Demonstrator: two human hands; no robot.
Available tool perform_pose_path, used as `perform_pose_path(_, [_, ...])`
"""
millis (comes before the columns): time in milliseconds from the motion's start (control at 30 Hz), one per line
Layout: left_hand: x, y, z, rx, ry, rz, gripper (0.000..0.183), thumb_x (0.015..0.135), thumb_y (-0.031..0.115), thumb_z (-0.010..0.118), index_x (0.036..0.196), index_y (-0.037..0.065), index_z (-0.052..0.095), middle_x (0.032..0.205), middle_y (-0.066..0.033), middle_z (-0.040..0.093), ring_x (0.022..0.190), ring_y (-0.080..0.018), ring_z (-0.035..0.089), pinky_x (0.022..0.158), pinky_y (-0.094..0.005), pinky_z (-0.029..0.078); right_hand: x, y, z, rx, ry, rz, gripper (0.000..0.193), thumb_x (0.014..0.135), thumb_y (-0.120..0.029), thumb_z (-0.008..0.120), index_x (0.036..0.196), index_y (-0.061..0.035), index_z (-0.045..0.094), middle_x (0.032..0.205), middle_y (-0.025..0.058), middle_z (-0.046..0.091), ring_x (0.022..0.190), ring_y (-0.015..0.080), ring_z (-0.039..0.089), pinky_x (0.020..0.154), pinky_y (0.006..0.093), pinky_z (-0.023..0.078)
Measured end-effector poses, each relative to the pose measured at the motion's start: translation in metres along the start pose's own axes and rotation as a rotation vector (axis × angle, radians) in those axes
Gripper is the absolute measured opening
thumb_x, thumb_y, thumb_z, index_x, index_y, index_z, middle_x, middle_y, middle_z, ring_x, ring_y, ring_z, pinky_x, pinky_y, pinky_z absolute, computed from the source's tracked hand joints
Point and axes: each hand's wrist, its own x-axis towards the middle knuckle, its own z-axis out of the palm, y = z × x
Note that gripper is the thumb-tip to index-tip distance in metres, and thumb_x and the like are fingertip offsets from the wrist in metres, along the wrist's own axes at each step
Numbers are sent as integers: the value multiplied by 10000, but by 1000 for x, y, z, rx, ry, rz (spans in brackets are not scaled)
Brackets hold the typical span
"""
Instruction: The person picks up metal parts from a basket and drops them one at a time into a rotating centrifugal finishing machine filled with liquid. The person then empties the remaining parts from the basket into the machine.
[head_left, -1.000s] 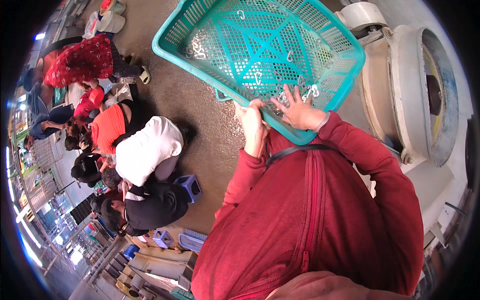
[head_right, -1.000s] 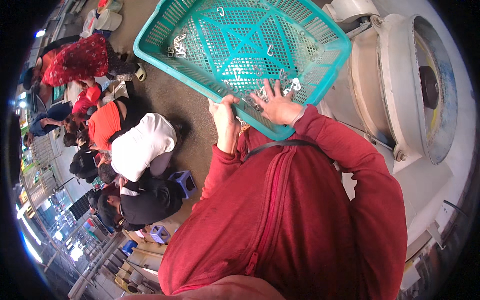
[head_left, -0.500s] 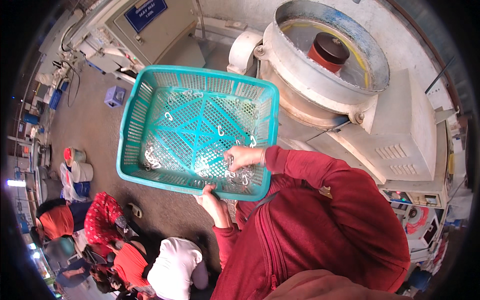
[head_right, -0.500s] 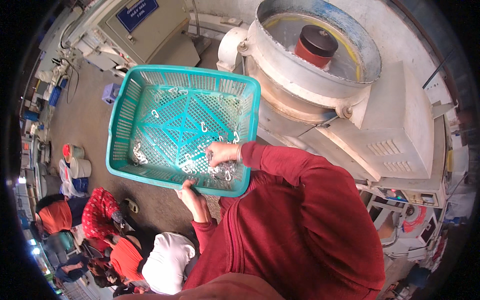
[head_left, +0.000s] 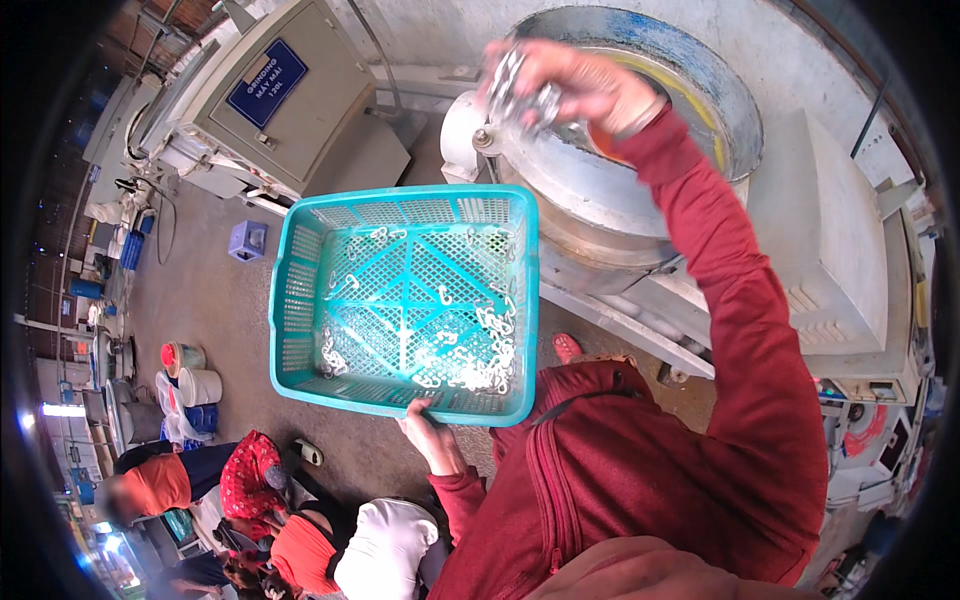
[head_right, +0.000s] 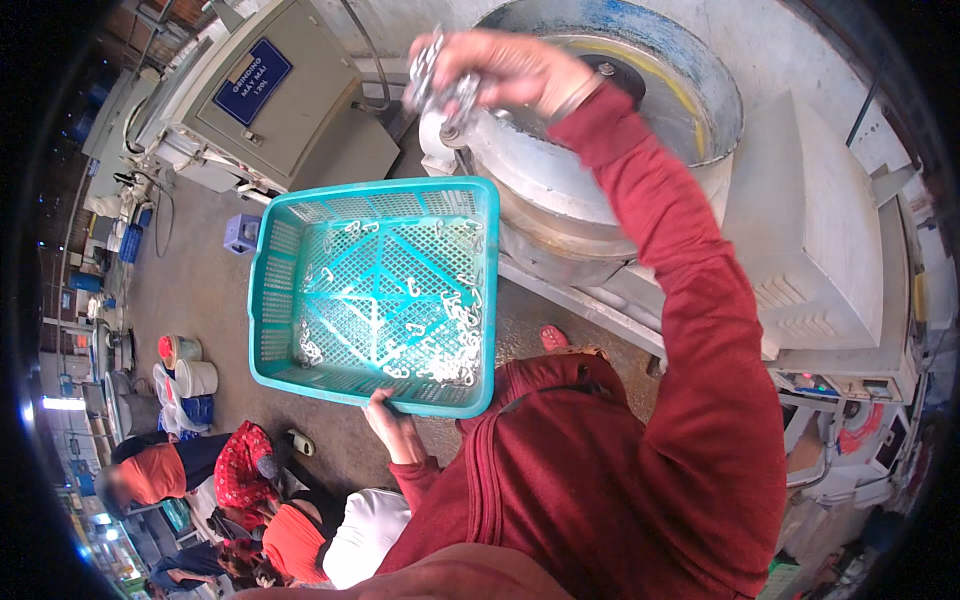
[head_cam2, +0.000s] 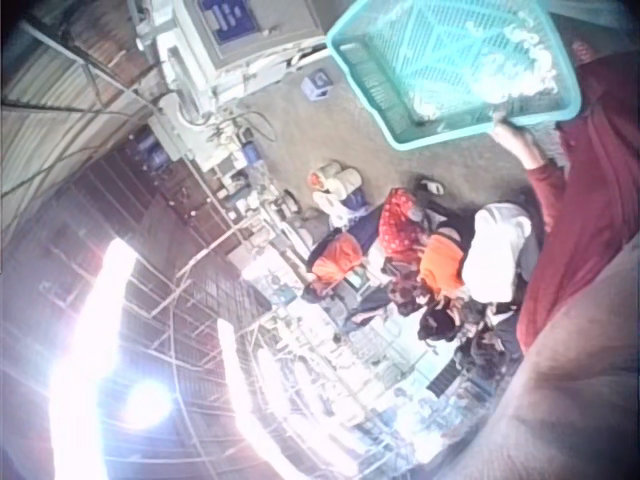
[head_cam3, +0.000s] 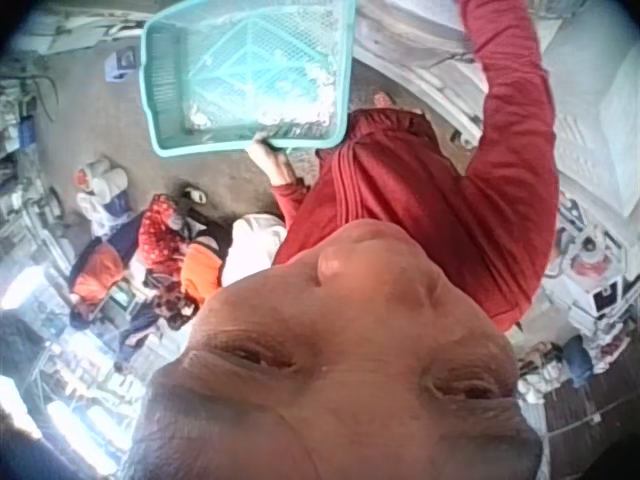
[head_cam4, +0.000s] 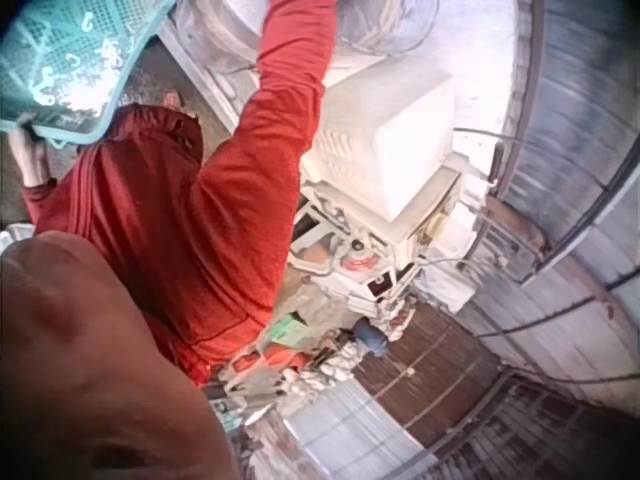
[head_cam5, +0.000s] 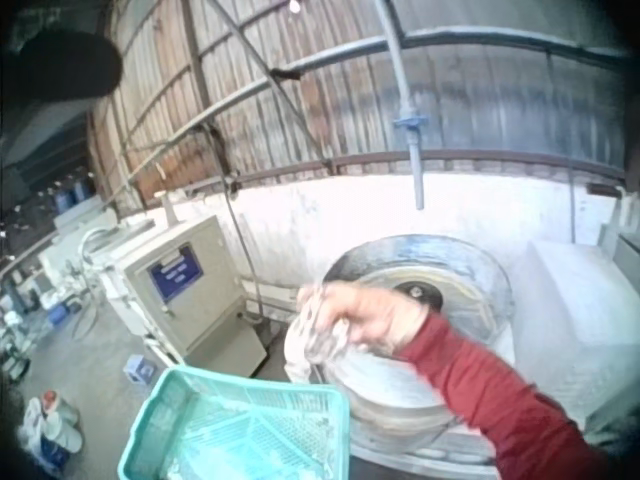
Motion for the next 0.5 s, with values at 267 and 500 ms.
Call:
perform_pose_path(267, [-18,-14,21,-5,147,11,301,560,-34,500,855,24,472,846,-44,472,791,-176,461,723,-301,398,41,9,-193,-102,308,127,256,796,-52,556,1051,-33,536,1012,117,567,890,170,551,766,342,517])
perform_pose_path(500, [-34,-12,35,29,332,-38,238,622,-2,506,854,40,475,841,-50,463,814,-178,435,739,-293,356,75,29,-344,-304,815,-29,151,797,-69,555,927,-19,613,945,103,582,856,215,580,745,399,515])
